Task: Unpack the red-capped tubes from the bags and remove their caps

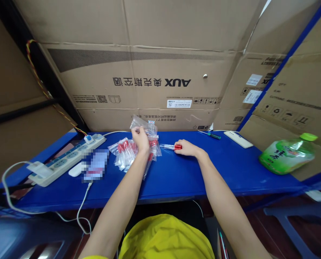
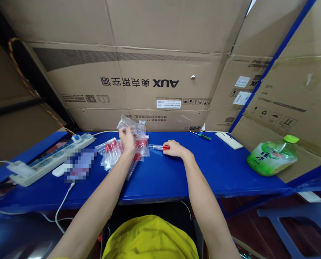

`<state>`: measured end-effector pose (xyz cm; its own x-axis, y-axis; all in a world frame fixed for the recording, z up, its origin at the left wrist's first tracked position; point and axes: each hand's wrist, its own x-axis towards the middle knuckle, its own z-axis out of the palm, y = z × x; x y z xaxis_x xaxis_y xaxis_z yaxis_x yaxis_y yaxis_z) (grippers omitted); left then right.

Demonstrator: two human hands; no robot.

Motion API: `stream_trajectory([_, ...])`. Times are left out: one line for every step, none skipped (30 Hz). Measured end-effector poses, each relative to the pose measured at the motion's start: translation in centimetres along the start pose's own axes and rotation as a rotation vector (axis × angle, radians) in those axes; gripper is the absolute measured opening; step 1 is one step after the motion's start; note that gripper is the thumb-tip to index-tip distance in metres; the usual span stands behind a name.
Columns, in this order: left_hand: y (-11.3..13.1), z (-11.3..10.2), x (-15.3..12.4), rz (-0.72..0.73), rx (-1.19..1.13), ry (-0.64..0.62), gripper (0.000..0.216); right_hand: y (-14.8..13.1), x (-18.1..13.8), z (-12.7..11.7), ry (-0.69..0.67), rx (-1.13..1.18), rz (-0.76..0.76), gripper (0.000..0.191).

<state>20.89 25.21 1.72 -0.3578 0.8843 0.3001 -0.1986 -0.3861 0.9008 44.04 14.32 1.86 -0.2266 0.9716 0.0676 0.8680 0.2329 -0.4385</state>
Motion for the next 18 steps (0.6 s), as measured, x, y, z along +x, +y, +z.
stream_trajectory([0.3, 0.2, -0.2, -0.035, -0.027, 0.019, 0.013, 0.0, 0.0, 0.0, 0.008, -0.009, 0.010, 0.009])
stream_trajectory([0.5, 0.4, -0.4, -0.070, -0.055, 0.029, 0.013, 0.1, 0.0, -0.1, 0.016, -0.017, 0.020, 0.010])
stream_trajectory([0.8, 0.5, -0.7, -0.100, -0.077, 0.026, 0.014, 0.1, 0.0, -0.1, 0.020, -0.025, 0.029, 0.013])
stream_trajectory([1.1, 0.6, -0.9, -0.118, -0.090, 0.008, 0.014, 0.1, -0.1, -0.1, 0.021, -0.033, 0.038, 0.016])
stream_trajectory([1.4, 0.7, -1.1, -0.134, -0.101, -0.003, 0.014, 0.0, -0.1, -0.1, 0.019, -0.040, 0.045, 0.020])
stream_trajectory([1.6, 0.8, -1.3, -0.147, -0.113, -0.011, 0.014, 0.0, -0.1, -0.1, 0.018, -0.046, 0.053, 0.023])
stream_trajectory([1.8, 0.9, -1.5, -0.158, -0.127, -0.017, 0.015, -0.1, -0.2, -0.1, 0.019, -0.051, 0.060, 0.026])
stream_trajectory([2.0, 1.0, -1.6, -0.166, -0.145, -0.018, 0.016, -0.2, -0.2, 0.0, 0.024, -0.052, 0.067, 0.030])
stream_trajectory([2.2, 1.0, -1.8, -0.177, -0.167, -0.019, 0.017, -0.3, -0.2, 0.0, 0.033, -0.048, 0.071, 0.033])
stream_trajectory([2.4, 1.1, -2.0, -0.193, -0.191, -0.023, 0.019, -0.5, -0.2, 0.1, 0.045, -0.039, 0.072, 0.037])
stream_trajectory([2.5, 1.2, -2.2, -0.212, -0.216, -0.032, 0.020, -0.6, -0.2, 0.2, 0.056, -0.025, 0.068, 0.039])
stream_trajectory([2.7, 1.3, -2.3, -0.231, -0.239, -0.043, 0.022, -0.7, -0.2, 0.3, 0.066, -0.007, 0.060, 0.040])
stream_trajectory([2.8, 1.3, -2.5, -0.248, -0.258, -0.053, 0.023, -0.9, -0.1, 0.4, 0.077, 0.014, 0.047, 0.039])
stream_trajectory([2.8, 1.4, -2.6, -0.259, -0.273, -0.064, 0.025, -1.0, 0.0, 0.4, 0.090, 0.037, 0.035, 0.037])
stream_trajectory([2.9, 1.5, -2.7, -0.264, -0.281, -0.075, 0.026, -1.0, 0.1, 0.4, 0.101, 0.060, 0.026, 0.034])
stream_trajectory([2.9, 1.5, -2.8, -0.266, -0.285, -0.083, 0.027, -1.1, 0.2, 0.4, 0.113, 0.081, 0.023, 0.030])
stream_trajectory([2.9, 1.5, -2.9, -0.268, -0.286, -0.089, 0.028, -1.2, 0.3, 0.5, 0.125, 0.098, 0.024, 0.026])
stream_trajectory([2.8, 1.5, -3.0, -0.272, -0.285, -0.095, 0.030, -1.2, 0.3, 0.5, 0.140, 0.112, 0.027, 0.022])
